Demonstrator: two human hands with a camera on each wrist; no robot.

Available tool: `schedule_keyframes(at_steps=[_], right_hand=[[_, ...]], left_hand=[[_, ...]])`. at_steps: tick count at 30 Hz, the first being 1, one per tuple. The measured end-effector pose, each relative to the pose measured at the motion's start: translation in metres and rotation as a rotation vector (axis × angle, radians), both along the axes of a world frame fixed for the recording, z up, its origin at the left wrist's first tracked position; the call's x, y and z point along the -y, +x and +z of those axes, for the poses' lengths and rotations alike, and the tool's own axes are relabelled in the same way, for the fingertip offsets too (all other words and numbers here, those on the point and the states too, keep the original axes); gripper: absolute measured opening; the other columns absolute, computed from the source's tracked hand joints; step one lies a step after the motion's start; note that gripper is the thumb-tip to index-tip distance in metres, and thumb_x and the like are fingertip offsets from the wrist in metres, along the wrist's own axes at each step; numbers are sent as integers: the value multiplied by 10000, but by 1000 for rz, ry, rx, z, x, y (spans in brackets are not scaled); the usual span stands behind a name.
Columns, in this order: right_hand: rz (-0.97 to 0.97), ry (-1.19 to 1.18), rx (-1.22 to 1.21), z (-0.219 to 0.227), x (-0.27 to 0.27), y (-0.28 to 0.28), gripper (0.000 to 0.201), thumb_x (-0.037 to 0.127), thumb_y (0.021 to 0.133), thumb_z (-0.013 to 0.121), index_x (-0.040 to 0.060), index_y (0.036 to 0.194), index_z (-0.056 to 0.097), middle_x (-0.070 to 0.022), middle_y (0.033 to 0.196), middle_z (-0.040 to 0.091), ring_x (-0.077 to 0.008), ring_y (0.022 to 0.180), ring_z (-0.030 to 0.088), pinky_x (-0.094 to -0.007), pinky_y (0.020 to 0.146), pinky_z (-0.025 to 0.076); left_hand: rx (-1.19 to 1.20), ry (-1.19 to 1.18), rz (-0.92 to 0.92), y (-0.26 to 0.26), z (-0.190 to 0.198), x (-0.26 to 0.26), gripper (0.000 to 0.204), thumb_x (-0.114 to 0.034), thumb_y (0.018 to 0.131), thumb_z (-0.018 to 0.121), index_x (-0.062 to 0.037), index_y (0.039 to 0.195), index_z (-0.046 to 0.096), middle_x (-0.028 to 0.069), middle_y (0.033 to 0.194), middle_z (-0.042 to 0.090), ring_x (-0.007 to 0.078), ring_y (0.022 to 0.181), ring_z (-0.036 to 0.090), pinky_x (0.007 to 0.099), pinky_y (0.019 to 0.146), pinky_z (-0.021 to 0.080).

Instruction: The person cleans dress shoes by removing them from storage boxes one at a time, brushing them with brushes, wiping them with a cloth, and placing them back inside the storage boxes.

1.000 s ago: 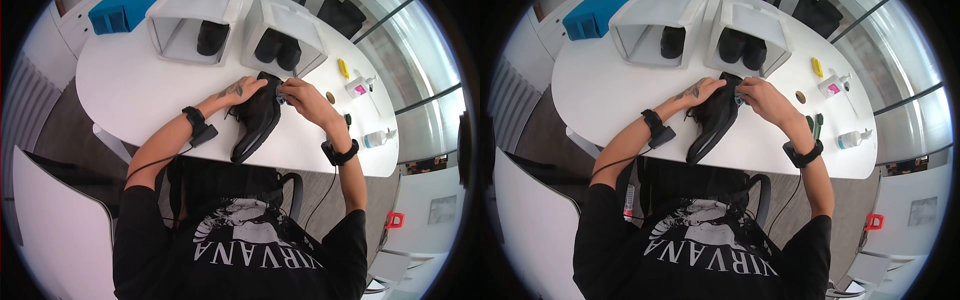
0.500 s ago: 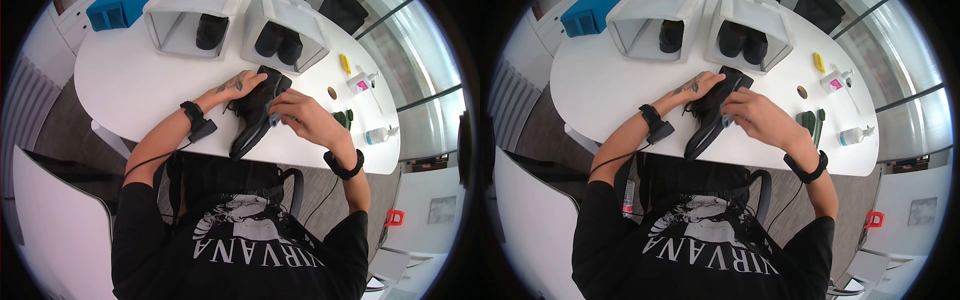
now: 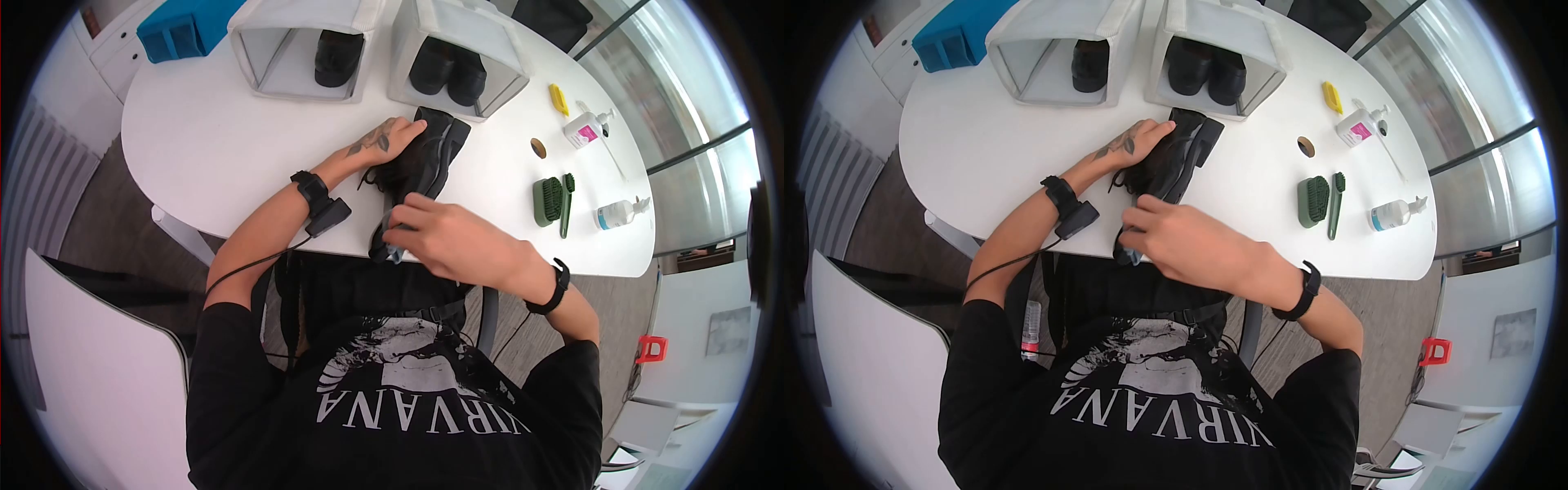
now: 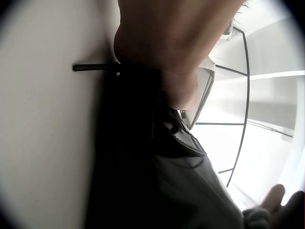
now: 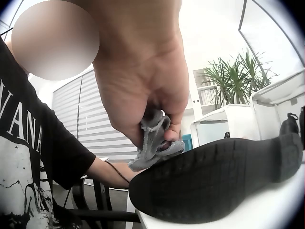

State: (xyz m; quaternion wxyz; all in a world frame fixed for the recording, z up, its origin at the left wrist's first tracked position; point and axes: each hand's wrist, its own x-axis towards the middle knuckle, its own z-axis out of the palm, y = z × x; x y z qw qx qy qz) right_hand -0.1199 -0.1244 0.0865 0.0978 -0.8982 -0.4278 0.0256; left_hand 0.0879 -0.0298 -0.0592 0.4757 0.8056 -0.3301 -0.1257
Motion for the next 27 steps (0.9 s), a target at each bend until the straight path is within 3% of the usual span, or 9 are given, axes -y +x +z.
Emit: schedule_keyframes(at_steps=[3, 5, 9, 11, 16, 18, 19, 21, 27], right_hand=[[3, -7, -73, -4, -6, 0, 369, -9, 741, 716, -15, 1109, 681, -104, 1067, 585, -289, 1051, 594, -385, 800, 585], [-13, 149, -59, -9, 1, 11, 354, -20, 757, 707, -17, 1110, 680, -122, 1041, 584, -318, 1027, 601, -413, 839, 569], [-231, 206, -17, -28, 50, 64, 279, -44, 827, 692, 2, 1101, 721, -156, 1058, 616, -352, 1017, 626, -419, 866, 540], [-280, 243, 28, -32, 62, 78, 265, -35, 854, 693, 4, 1114, 728, -158, 1056, 625, -351, 998, 639, -415, 856, 540], [-439, 310, 52, -42, 95, 113, 225, -3, 928, 680, 5, 1145, 735, -145, 1055, 657, -335, 891, 669, -383, 804, 540], [-564, 339, 63, -42, 110, 122, 232, 9, 913, 673, 10, 1132, 748, -167, 1013, 664, -367, 897, 677, -417, 822, 547], [-611, 328, 90, -47, 122, 127, 225, 14, 916, 673, 9, 1127, 750, -168, 1010, 670, -368, 898, 677, -414, 820, 546], [-665, 316, 109, -63, 141, 134, 221, 19, 916, 677, 11, 1124, 751, -168, 1009, 676, -368, 900, 678, -413, 818, 545], [-670, 392, 76, -44, 116, 95, 216, 30, 912, 692, 36, 1118, 757, -160, 1005, 679, -366, 876, 673, -417, 812, 538]], left_hand=[[-33, 40, -5, 0, 6, -1, 711, -590, 1054, 492, 98, 1034, 670, 252, 1010, 698, 326, 938, 661, 398, 888, 493], [-32, 49, -35, 3, 1, 0, 701, -587, 1052, 494, 90, 1037, 679, 250, 1018, 701, 336, 946, 660, 400, 883, 493], [-28, 56, -59, 4, -5, 3, 604, -503, 1086, 463, 59, 1110, 683, 245, 1021, 693, 352, 966, 659, 409, 887, 492], [252, 42, -215, 3, -7, 0, 507, -400, 1115, 410, 28, 1196, 669, 232, 1019, 672, 355, 993, 652, 413, 892, 490], [348, -52, -80, 10, -33, 11, 452, -366, 1126, 379, -39, 1252, 664, 229, 1047, 649, 357, 1033, 628, 423, 916, 483], [-185, -69, -70, 14, -23, 15, 424, -368, 1124, 398, -71, 1295, 647, 226, 1081, 646, 380, 1042, 618, 437, 952, 470], [-185, -71, -70, 14, -24, 14, 424, -368, 1124, 398, -71, 1295, 647, 226, 1081, 646, 380, 1042, 618, 437, 952, 470], [208, -9, -121, 9, -28, 8, 419, -367, 1122, 410, -75, 1339, 618, 222, 1090, 641, 390, 1037, 612, 444, 978, 460], [357, -12, -148, 11, -35, 7, 384, -327, 1123, 411, -89, 1351, 609, 224, 1062, 640, 385, 1025, 617, 437, 951, 476]])
